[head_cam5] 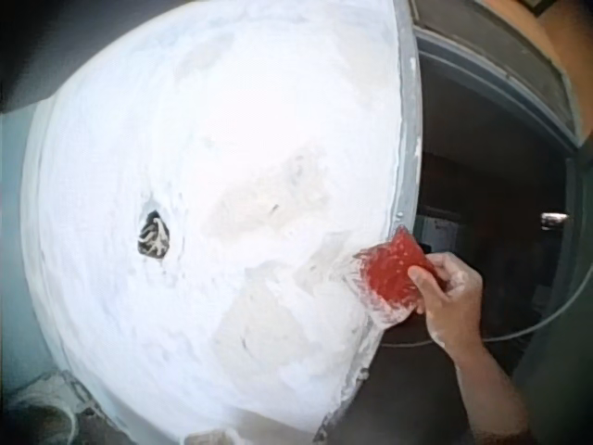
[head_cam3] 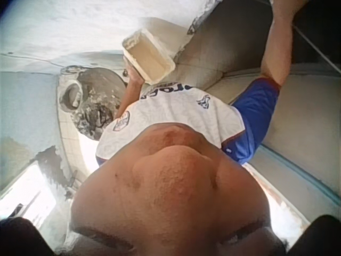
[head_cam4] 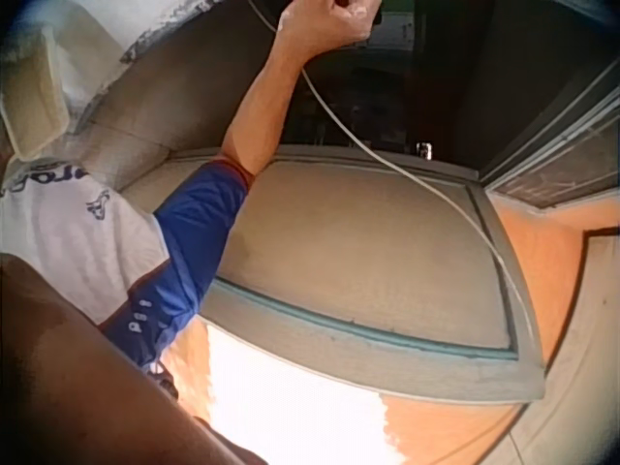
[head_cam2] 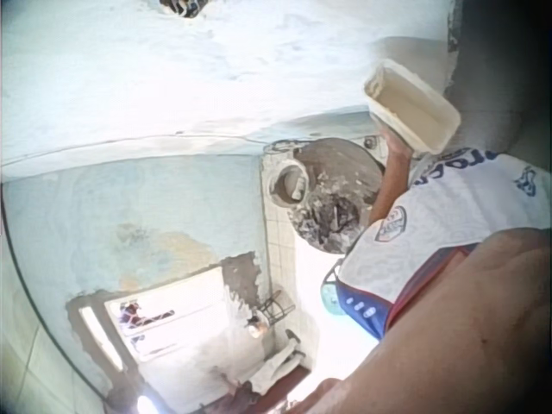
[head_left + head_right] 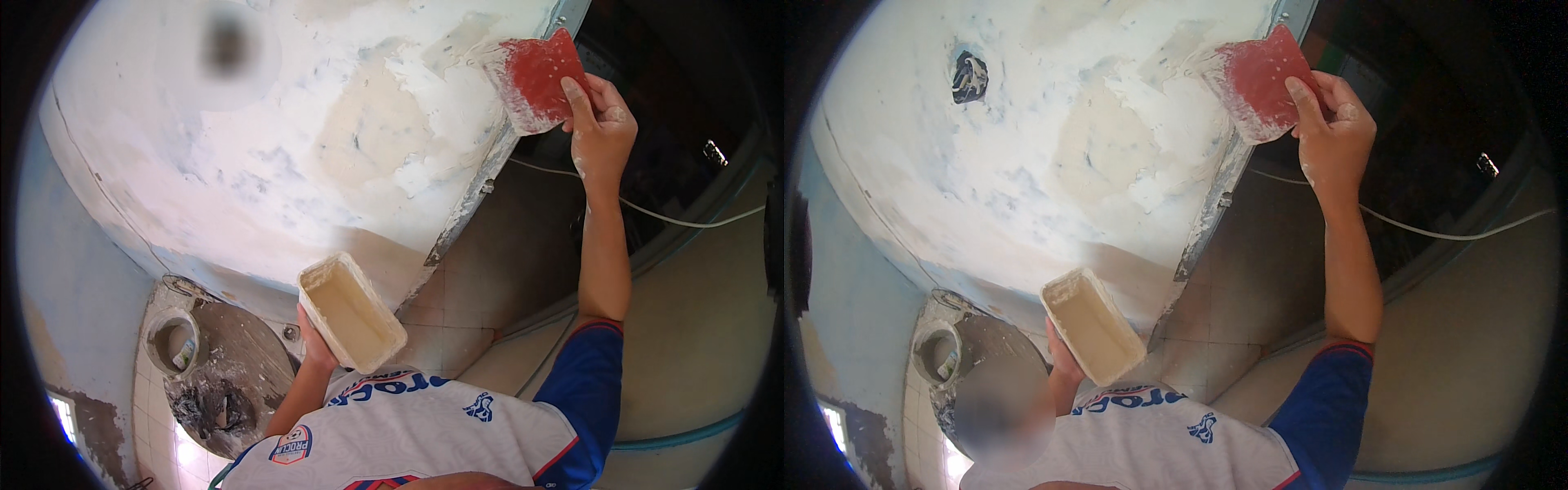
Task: The person applies plaster to a wall using a putty knife and a plastic container.
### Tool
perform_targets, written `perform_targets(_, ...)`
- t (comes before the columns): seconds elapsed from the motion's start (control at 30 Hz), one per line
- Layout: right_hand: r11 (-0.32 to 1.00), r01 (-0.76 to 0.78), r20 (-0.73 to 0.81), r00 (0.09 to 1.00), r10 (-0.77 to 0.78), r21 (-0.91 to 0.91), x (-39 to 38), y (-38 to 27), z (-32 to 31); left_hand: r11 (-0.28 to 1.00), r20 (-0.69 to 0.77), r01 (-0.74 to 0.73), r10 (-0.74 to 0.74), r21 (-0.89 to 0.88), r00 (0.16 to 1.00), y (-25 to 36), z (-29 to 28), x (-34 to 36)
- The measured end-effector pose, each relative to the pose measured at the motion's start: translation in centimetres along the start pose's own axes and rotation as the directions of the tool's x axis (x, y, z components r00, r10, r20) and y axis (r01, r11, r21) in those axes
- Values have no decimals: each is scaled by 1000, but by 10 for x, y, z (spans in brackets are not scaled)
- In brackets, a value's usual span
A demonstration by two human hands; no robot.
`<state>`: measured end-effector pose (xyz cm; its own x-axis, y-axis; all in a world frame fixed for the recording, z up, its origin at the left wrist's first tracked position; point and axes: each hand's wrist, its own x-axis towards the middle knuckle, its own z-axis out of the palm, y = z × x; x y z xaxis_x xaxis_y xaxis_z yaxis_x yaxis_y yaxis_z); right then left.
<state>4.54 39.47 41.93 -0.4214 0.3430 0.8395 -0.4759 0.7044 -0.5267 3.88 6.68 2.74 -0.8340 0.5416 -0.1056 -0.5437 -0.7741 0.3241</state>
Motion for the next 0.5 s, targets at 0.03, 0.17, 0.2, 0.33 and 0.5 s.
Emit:
perform_targets(0.03,1000,16,-32,999,-15,17,1,-2,0,1000,-8,-2,2,-14,1000,0,-1,0)
perform_targets(0.17,998,-42,200,979,31,53,4,-8,-10,1000,1,-5,5,-23,1000,-3,-9,1)
perform_targets(0.2,998,-45,199,979,34,51,5,-6,-7,1000,0,-2,2,-23,1000,-4,-9,1)
perform_targets(0.33,997,-4,88,996,11,-78,13,-5,-6,999,-25,6,-7,-46,1000,-8,-14,0)
perform_targets(0.5,999,20,132,991,-25,43,3,-13,-6,998,21,13,-11,-66,1000,-10,-10,-1)
